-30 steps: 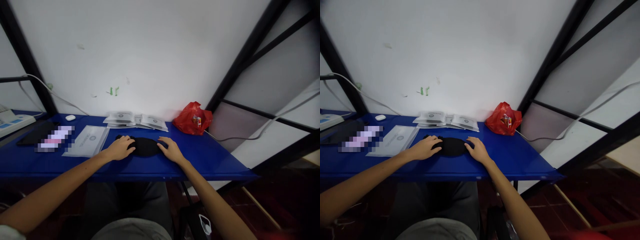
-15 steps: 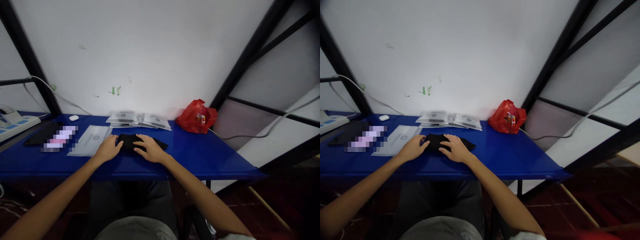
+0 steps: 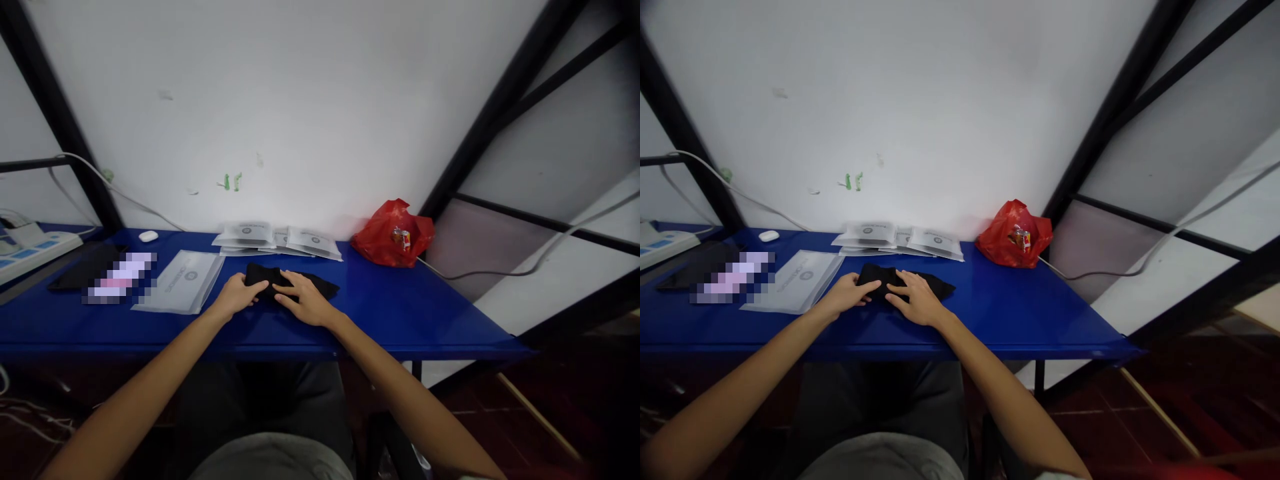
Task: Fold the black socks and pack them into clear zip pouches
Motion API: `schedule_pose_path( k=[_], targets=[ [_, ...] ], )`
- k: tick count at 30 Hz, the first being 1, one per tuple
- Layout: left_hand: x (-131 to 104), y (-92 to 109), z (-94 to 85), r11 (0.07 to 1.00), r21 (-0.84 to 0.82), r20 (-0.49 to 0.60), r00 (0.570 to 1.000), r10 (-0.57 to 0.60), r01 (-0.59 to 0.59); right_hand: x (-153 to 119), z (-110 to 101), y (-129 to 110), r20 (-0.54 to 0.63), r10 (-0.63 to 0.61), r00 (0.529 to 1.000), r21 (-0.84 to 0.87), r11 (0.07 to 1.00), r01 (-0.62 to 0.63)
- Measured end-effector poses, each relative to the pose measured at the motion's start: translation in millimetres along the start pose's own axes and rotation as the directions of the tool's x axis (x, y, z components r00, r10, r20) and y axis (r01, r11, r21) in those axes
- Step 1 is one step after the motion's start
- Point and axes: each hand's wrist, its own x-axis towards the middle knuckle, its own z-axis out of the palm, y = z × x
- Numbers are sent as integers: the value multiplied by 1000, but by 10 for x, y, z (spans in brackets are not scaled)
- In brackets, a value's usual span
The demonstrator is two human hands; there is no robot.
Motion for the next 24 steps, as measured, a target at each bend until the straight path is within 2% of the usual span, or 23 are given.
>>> schedule_pose_path(
  k=[3, 5, 8, 11, 15, 18, 21, 24],
  targets=[
    [70, 26, 87, 999, -33, -6, 1000, -4, 4, -13, 4, 31, -8, -1, 1000, 8, 1000, 1],
    [108, 30, 84, 1000, -20, -2, 1000, 5, -5, -36, -4, 63, -19, 10, 1000, 9, 1000, -10],
    [133, 27, -19, 999, 32, -11, 999, 32, -31, -95, -39, 131, -46, 48, 998, -2, 999, -48],
    [126, 44, -198, 977, 192, -51, 993, 109, -97, -191, -105, 233, -73, 111, 991, -17, 994, -112],
    [89, 124, -419, 859, 492, -176, 951, 256, -141, -359, -205, 420, -93, 225, 970, -26, 973, -228],
    [35, 210, -495, 754, 642, -235, 901, 365, -138, -468, -243, 544, -125, 286, 950, -15, 957, -290],
    [-65, 306, -452, 670, 725, -231, 862, 452, -157, -522, -243, 602, -148, 292, 945, -9, 955, -296],
    [-213, 398, -275, 545, 811, -152, 824, 546, -212, -529, -225, 605, -154, 267, 951, -12, 962, -272]
  ],
)
